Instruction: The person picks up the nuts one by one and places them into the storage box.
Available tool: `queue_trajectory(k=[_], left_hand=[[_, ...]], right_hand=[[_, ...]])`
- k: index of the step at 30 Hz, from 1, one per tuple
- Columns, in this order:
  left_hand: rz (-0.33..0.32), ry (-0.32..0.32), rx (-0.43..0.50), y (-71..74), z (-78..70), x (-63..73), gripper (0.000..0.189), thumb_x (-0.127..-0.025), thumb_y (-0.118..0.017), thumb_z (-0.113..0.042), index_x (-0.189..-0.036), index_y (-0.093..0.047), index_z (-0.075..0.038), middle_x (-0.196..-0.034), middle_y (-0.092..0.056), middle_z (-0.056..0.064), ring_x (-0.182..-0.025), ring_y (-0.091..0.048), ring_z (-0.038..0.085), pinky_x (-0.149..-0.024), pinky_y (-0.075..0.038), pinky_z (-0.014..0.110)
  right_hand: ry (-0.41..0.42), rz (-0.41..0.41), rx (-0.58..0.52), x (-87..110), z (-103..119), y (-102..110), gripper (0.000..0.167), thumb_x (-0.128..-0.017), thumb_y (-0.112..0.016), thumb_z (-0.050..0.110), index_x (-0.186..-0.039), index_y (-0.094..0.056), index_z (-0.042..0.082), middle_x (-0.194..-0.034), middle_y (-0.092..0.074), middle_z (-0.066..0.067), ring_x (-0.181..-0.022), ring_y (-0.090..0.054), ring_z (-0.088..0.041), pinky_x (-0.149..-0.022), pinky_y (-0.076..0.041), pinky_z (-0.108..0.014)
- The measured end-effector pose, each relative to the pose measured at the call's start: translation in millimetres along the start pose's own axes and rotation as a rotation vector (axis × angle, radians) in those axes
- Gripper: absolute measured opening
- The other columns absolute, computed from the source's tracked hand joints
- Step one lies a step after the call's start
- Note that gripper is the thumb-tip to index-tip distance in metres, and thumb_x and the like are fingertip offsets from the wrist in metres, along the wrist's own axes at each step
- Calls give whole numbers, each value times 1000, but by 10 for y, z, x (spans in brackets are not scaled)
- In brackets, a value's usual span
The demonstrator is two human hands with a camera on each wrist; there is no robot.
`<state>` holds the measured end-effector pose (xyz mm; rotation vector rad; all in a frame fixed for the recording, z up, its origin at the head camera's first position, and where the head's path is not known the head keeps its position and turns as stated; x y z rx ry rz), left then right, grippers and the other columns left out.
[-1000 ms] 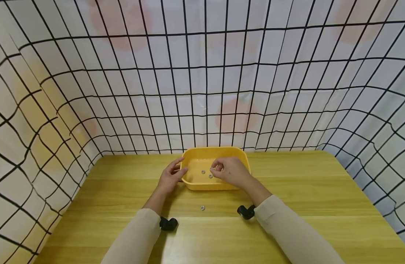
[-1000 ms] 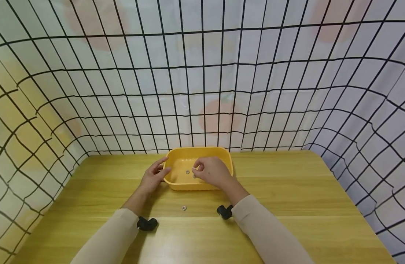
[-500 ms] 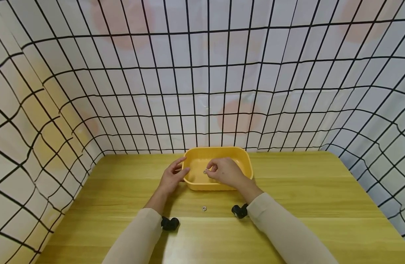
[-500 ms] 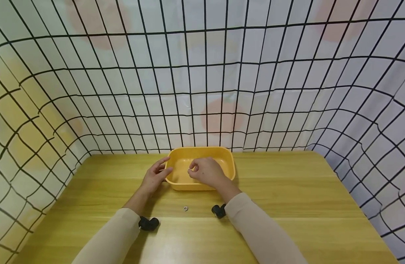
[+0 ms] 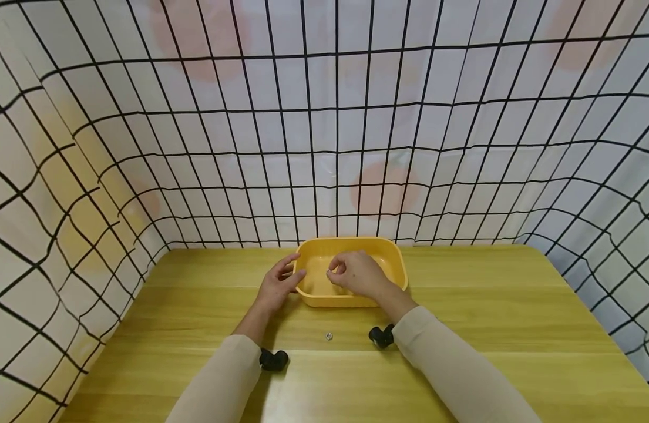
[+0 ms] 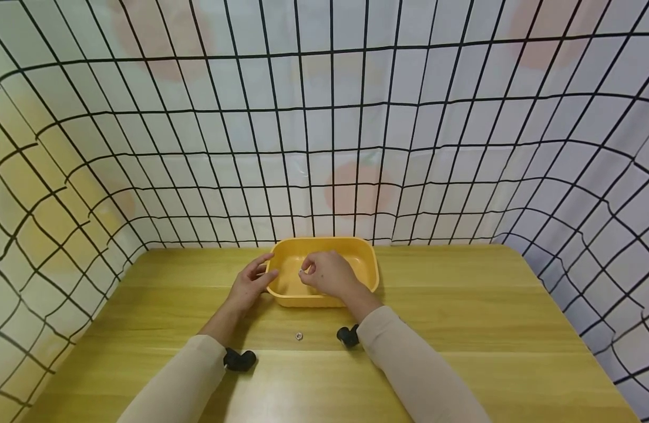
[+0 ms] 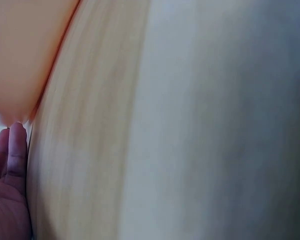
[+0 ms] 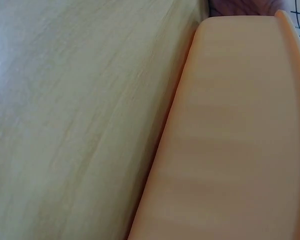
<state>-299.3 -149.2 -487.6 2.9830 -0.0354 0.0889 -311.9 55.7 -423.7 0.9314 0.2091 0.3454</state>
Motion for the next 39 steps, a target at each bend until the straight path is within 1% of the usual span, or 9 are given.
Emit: queue_trajectory(k=[6,11,16,23,27,31,33,36,39], left_hand=[[5,-5,-22,-9,4,13,52,-98,-70,-27,-148,-55,-23,-145,-55,21,-126,-60,37,-82,-61,32],[3,-1,-24,2,-13,25,52,-98,-71,-28,-147,-56,-24,-144,-56,20,-126,-60,37,-81,-60,32],[5,6,-28,8,-13,30,53,-97,-72,-29,-148,-55,-24,-144,-55,20,-127,-59,38,-82,-60,32],[0,-28,-35,14,-7,38,55,-96,-73,-36,-147,-56,-24,-142,-55,23,-122,-61,36,-79,-61,30],[-7,-22,-36,14,-11,42,54,-96,-73,-35,-146,-57,-24,-142,-56,23,-122,-62,36,-81,-61,31],[-6,17,-13,13,-2,32,52,-97,-71,-29,-147,-56,-25,-145,-55,20,-126,-60,36,-85,-60,31],[0,26,-5,11,1,23,53,-97,-71,-28,-148,-55,-24,-146,-54,20,-128,-59,36,-85,-60,31],[10,32,-4,6,-6,18,55,-97,-72,-29,-149,-54,-23,-148,-53,20,-130,-58,36,-86,-59,30],[11,33,-6,1,-19,10,56,-97,-72,-30,-149,-53,-23,-148,-53,20,-130,-58,36,-87,-58,30]], right_hand=[[-8,24,-23,17,-4,-2,20,-92,-76,30,-104,-76,13,-79,-71,5,-66,-62,-8,-64,-51,-26],[-28,28,-54,56,15,56,27,-93,-75,30,-112,-75,11,-80,-72,4,-63,-65,-8,-62,-52,-27],[-48,-11,-54,124,36,142,25,-94,-74,31,-111,-75,14,-85,-71,4,-66,-62,-10,-62,-50,-26],[-16,-21,-105,289,106,172,20,-93,-76,31,-106,-76,15,-80,-69,5,-62,-58,-12,-56,-48,-26],[20,-11,-129,431,195,144,17,-92,-77,31,-102,-77,18,-79,-69,8,-65,-56,-11,-59,-48,-25],[64,22,-159,580,282,74,11,-91,-78,28,-98,-77,20,-77,-68,10,-68,-57,-9,-62,-48,-23],[82,55,-181,657,312,20,10,-90,-78,26,-97,-77,20,-76,-67,10,-69,-57,-8,-62,-47,-22],[77,130,-236,768,322,-80,14,-90,-79,25,-100,-77,15,-76,-66,9,-69,-58,-8,-62,-47,-22],[48,202,-288,851,282,-196,20,-90,-79,23,-105,-76,10,-77,-67,8,-66,-59,-8,-59,-48,-23]])
Point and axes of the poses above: each hand's wrist, its own x-axis away from the middle knuckle, its own y-axis out of the back of the hand, z = x × y, the point moved 5 cm from there along -x, towards the middle knuckle
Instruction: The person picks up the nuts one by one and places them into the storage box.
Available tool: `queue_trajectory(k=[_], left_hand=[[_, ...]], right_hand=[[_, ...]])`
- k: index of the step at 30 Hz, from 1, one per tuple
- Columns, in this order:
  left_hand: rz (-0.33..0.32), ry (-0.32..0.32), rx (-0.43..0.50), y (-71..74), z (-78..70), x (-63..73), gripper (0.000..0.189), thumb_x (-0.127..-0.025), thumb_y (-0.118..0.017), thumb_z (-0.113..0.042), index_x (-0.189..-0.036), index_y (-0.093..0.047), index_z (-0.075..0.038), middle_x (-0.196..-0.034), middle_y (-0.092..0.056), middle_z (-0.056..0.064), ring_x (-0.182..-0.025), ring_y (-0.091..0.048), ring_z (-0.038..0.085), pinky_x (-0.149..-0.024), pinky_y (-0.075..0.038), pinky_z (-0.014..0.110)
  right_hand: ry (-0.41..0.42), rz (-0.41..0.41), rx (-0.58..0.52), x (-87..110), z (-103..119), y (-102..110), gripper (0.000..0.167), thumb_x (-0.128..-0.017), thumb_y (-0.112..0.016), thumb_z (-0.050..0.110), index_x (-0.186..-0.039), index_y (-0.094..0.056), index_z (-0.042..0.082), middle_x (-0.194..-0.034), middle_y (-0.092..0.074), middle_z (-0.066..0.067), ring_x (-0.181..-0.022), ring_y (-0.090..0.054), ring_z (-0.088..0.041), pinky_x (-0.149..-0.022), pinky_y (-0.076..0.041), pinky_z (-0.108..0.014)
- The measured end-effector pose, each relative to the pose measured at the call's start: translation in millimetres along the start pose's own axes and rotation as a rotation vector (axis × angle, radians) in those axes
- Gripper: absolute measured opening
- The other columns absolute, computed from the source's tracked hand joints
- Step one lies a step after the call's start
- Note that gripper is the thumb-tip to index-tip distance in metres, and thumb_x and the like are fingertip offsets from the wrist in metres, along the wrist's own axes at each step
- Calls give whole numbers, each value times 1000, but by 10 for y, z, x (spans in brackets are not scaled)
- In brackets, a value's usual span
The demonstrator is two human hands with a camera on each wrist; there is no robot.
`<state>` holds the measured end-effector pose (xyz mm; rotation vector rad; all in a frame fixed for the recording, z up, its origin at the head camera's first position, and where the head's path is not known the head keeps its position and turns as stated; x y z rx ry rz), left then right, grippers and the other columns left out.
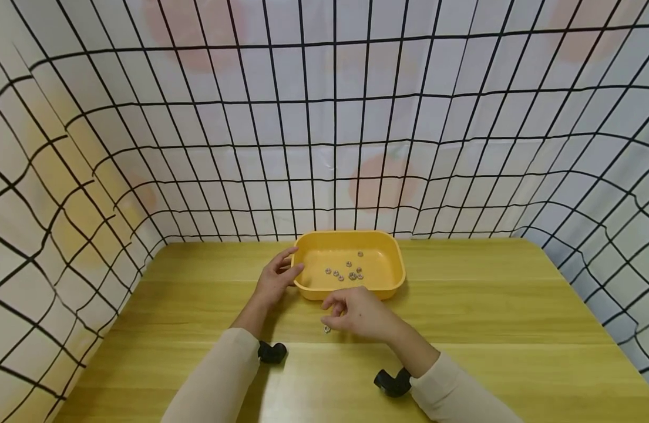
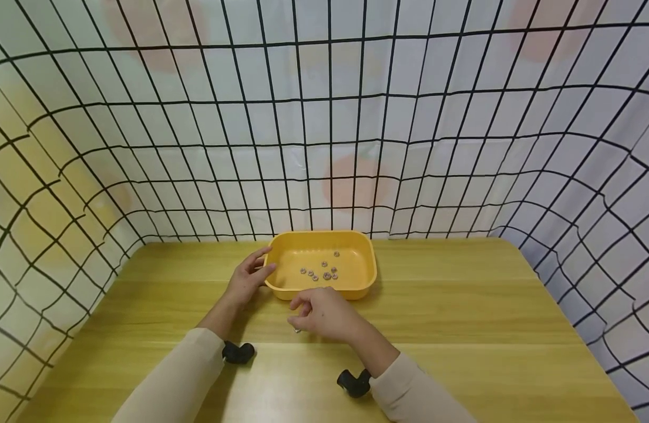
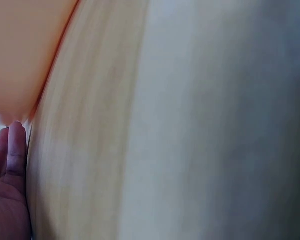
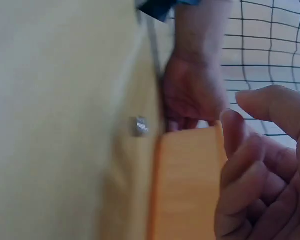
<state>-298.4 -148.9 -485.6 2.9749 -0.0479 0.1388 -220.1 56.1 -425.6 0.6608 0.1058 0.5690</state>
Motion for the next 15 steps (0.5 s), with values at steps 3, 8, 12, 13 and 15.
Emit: queue_trajectory(k=[3,8,12,13,15], left_hand=[[-2,-7,8,3,-7,-3,55,-97,-72,-29,-149,-54,-23,-147,-53,20,-129,-58,36,-86,-58,29],[-13,-17,-16,4,-7,4,52,-97,-72,-29,-147,-56,-26,-145,-56,19,-129,-59,36,-90,-59,33],[-18,-11,-24,4,8,-2,52,-97,-72,-29,-146,-56,-26,-145,-55,19,-129,-59,35,-90,-59,33],[-19,-10,-20,3,8,-3,52,-97,-72,-29,-146,-56,-26,-145,-55,19,-129,-59,35,-88,-59,32],[-16,-9,-9,2,12,-9,52,-97,-72,-28,-146,-56,-26,-146,-55,19,-129,-59,36,-85,-59,30]], right_hand=[[-36,53,-36,31,-108,-98,23,-90,-79,22,-108,-74,8,-77,-68,7,-62,-59,-9,-55,-48,-24],[-43,73,-23,47,-285,-207,21,-89,-79,20,-105,-72,10,-74,-67,8,-63,-59,-7,-59,-49,-23],[-12,46,37,46,-356,-252,18,-86,-81,19,-101,-72,14,-74,-67,10,-68,-59,-5,-66,-48,-21],[-6,39,49,42,-363,-259,18,-86,-81,19,-101,-72,14,-74,-66,11,-68,-59,-4,-67,-48,-21],[-9,27,68,29,-376,-272,17,-86,-81,21,-100,-72,16,-73,-66,11,-68,-59,-5,-67,-48,-22]])
Point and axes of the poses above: each hand's wrist, its own x-axis away from the middle knuckle, its own y-axis out of the back of the hand, z = x × y, the point moved 5 cm from there along -x, towards the middle knuckle
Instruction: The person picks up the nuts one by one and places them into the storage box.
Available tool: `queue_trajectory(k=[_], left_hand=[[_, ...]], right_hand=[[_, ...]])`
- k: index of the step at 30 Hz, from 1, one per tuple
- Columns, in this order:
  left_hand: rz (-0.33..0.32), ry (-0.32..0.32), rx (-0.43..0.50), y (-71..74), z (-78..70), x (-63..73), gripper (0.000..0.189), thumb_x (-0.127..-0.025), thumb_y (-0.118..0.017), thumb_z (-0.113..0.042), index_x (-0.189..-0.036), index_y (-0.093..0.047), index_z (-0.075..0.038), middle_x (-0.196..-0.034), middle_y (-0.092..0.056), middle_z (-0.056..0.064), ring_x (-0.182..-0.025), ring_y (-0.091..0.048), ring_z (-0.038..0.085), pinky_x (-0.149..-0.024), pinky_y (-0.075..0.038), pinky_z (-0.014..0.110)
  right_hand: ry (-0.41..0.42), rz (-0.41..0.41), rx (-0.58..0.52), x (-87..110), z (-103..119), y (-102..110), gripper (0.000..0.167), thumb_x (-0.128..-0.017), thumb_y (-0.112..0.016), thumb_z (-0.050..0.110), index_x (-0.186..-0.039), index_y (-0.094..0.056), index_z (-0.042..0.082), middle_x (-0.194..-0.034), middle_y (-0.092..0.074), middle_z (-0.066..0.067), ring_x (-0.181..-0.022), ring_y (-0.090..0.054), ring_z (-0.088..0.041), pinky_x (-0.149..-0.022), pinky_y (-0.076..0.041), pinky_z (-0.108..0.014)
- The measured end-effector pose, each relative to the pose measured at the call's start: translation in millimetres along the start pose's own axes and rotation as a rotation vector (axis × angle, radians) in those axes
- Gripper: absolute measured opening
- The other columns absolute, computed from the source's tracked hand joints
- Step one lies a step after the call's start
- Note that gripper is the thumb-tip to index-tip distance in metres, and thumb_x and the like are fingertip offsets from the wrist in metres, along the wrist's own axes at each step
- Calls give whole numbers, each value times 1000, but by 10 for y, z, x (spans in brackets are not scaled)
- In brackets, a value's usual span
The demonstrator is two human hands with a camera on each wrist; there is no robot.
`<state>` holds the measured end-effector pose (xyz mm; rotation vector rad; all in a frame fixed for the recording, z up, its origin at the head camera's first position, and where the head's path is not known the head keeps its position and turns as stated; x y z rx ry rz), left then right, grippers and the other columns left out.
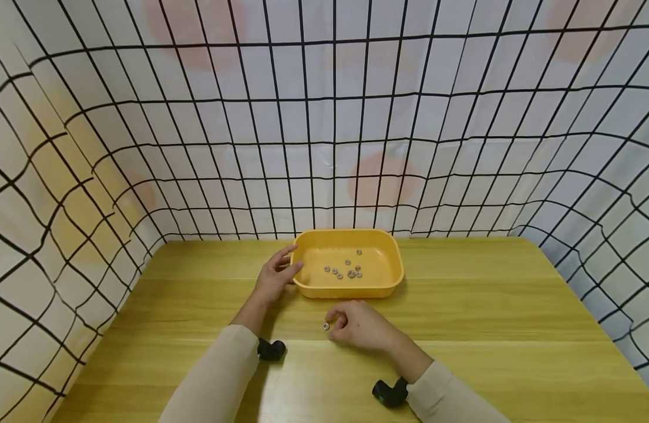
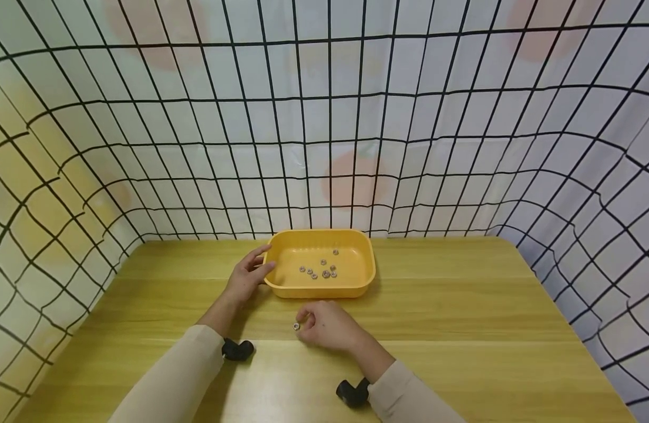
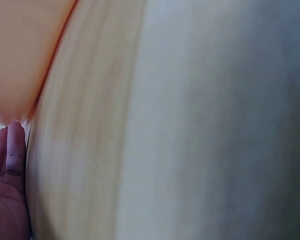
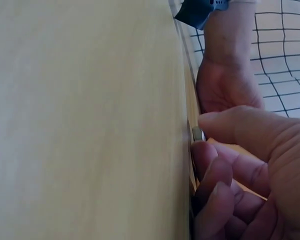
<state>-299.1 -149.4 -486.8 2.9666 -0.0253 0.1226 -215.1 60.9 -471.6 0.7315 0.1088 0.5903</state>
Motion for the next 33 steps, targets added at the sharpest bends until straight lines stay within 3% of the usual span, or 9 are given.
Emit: queue_trajectory(k=[10,19,24,33], left_hand=[[8,13,6,-1,-15,-37,52,-97,-71,-27,-147,-55,-26,-147,-53,19,-131,-58,36,-84,-59,27],[0,19,-32,-17,-16,-13,52,-97,-72,-31,-146,-56,-28,-147,-55,18,-132,-57,36,-95,-58,37],[5,18,-28,-17,-40,11,53,-98,-71,-31,-148,-55,-26,-149,-53,19,-133,-56,37,-94,-57,36],[35,30,-3,-1,-276,174,55,-98,-69,-22,-150,-52,-15,-149,-50,25,-133,-55,41,-90,-59,35]], right_hand=[[-46,-42,87,-56,37,-16,9,-88,-79,25,-88,-71,22,-71,-63,11,-65,-56,-6,-63,-45,-25],[-16,-43,108,-7,87,0,7,-88,-77,24,-85,-71,22,-69,-63,14,-64,-56,-3,-66,-46,-24],[-20,-65,126,52,122,93,7,-88,-76,26,-85,-71,27,-68,-61,16,-66,-55,-3,-76,-44,-27],[23,-108,95,216,199,404,4,-90,-75,22,-88,-72,19,-71,-62,12,-63,-56,-5,-59,-48,-21]])
Point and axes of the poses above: each hand's wrist, its own x-axis away from the middle knuckle, its own y-axis out of the back of the hand, z = x × y, the point moved 5 cm from there along -x, towards the middle knuckle
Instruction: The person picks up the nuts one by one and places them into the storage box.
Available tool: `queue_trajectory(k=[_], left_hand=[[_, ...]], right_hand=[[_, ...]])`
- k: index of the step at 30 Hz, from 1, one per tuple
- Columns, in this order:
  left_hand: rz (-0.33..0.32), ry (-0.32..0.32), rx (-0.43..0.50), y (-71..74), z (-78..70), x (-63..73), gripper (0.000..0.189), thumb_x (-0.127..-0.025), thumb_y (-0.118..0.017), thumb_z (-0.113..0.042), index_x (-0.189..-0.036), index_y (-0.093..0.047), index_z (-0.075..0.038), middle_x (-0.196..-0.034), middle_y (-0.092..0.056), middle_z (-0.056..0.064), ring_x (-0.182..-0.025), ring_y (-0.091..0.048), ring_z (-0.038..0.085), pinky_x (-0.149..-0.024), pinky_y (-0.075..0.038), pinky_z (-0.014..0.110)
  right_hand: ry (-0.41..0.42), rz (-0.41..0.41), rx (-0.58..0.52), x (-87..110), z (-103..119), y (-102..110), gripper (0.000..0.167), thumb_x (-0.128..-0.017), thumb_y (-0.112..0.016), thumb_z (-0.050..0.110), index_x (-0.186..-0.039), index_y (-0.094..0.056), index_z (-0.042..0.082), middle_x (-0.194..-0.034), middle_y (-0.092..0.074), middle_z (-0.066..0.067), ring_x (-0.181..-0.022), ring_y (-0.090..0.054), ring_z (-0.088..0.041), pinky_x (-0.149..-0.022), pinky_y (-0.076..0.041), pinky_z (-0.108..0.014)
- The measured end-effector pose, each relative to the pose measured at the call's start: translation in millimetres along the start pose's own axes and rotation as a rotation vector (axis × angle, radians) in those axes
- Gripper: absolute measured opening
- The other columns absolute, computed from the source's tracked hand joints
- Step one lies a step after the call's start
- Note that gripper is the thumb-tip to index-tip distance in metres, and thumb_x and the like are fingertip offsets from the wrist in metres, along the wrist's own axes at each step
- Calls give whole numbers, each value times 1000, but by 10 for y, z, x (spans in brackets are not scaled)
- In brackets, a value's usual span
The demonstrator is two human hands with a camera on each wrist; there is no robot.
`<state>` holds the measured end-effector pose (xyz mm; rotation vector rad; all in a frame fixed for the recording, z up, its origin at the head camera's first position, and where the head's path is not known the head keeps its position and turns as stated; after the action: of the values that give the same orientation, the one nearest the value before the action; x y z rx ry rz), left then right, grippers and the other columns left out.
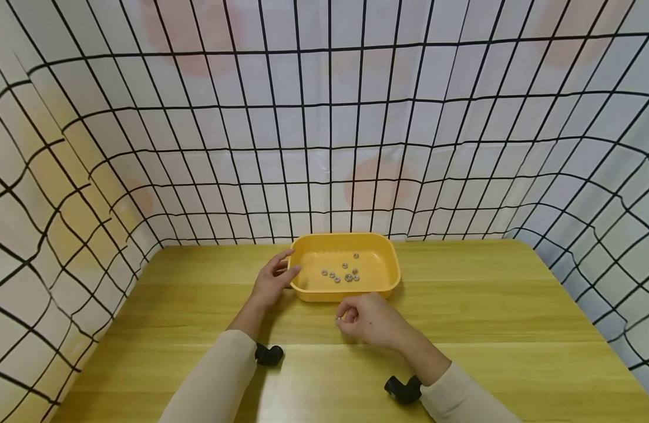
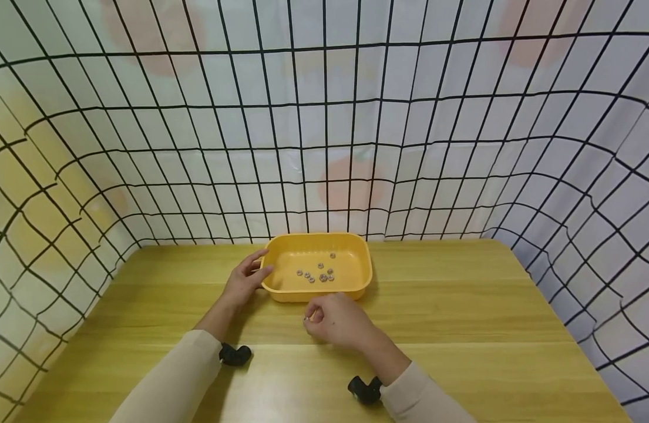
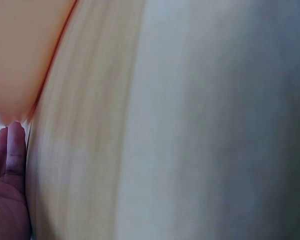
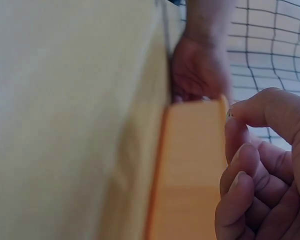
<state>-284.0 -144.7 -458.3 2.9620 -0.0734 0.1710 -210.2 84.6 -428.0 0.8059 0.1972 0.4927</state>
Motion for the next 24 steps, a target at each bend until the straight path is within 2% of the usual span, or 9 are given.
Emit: queue_trajectory(k=[5,10,18,24], left_hand=[[-3,-6,13,-7,146,-100,56,-98,-71,-26,-150,-52,-18,-150,-50,24,-134,-55,40,-90,-60,38],[-22,-15,5,1,274,-175,55,-97,-72,-30,-148,-55,-24,-149,-52,21,-132,-56,38,-85,-59,31],[-33,-29,-5,6,261,-168,53,-97,-71,-26,-147,-55,-24,-146,-54,21,-129,-58,38,-82,-59,29],[-16,-8,-6,3,247,-167,55,-98,-71,-28,-150,-53,-21,-149,-52,21,-132,-56,38,-85,-59,31]], right_hand=[[-27,-78,8,32,-38,262,4,-90,-75,20,-87,-72,19,-71,-62,10,-60,-54,-6,-57,-47,-21],[-66,-133,73,-17,-126,463,6,-90,-76,22,-87,-72,19,-72,-63,9,-60,-53,-7,-58,-46,-23],[-105,-162,202,-183,-241,687,10,-92,-72,27,-93,-71,18,-77,-66,6,-62,-55,-10,-61,-47,-27],[-156,-194,275,-381,-382,810,16,-94,-69,31,-98,-72,16,-85,-70,4,-68,-57,-11,-64,-47,-28]])
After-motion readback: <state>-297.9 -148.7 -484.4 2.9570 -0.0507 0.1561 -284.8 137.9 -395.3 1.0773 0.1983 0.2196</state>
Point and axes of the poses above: each hand's wrist, its own x-axis away from the middle knuckle, its own y-axis out of the back of the hand, z = x × y, the point moved 5 cm from there along -x, towards the middle knuckle
